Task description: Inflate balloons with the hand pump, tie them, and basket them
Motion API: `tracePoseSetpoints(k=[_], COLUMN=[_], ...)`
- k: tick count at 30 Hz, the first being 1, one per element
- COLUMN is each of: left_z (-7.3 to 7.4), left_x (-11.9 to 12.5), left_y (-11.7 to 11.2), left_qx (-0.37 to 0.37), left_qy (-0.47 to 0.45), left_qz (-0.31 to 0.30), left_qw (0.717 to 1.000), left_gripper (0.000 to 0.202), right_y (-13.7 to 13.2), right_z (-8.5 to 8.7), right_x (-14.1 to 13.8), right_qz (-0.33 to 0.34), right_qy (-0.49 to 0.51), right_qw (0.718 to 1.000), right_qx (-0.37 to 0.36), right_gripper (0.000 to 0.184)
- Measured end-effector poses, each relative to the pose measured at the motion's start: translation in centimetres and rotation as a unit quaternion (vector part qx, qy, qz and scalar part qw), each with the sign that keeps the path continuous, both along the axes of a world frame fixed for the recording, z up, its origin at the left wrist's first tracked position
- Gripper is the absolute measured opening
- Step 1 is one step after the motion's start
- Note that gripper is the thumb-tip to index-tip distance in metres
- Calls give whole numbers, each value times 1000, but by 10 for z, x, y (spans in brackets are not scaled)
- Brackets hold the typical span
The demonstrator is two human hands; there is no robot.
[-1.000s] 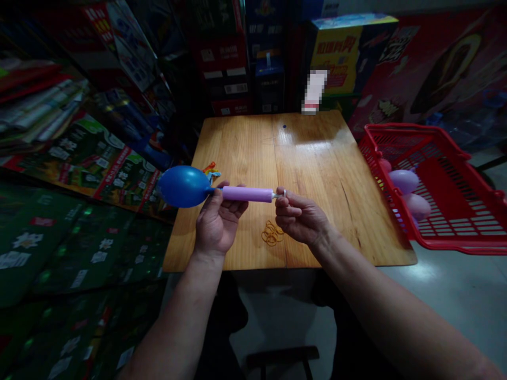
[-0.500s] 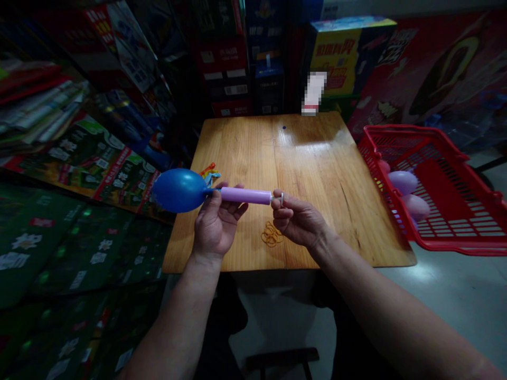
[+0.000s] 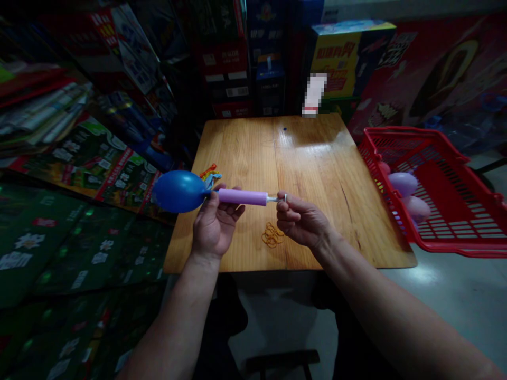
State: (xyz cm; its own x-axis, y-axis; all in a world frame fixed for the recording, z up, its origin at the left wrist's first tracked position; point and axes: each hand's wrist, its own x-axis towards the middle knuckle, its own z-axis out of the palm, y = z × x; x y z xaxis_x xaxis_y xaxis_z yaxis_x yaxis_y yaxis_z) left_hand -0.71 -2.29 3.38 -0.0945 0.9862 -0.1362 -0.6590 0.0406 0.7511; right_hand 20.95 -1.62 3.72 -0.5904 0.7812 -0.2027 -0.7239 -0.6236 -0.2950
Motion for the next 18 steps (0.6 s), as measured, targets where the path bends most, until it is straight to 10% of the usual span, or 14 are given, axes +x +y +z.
tracePoseSetpoints(k=[18], left_z=[-2], left_x=[4], left_y=[-2], left_qx=[-8], left_qy=[-4], left_qz=[-13], left_qw=[1000], left_gripper=[31], right_y=[1], right_z=[-3], right_x=[-2], right_qz=[6], right_qy=[4], right_qw=[1000], right_qx=[-15], right_gripper=[14])
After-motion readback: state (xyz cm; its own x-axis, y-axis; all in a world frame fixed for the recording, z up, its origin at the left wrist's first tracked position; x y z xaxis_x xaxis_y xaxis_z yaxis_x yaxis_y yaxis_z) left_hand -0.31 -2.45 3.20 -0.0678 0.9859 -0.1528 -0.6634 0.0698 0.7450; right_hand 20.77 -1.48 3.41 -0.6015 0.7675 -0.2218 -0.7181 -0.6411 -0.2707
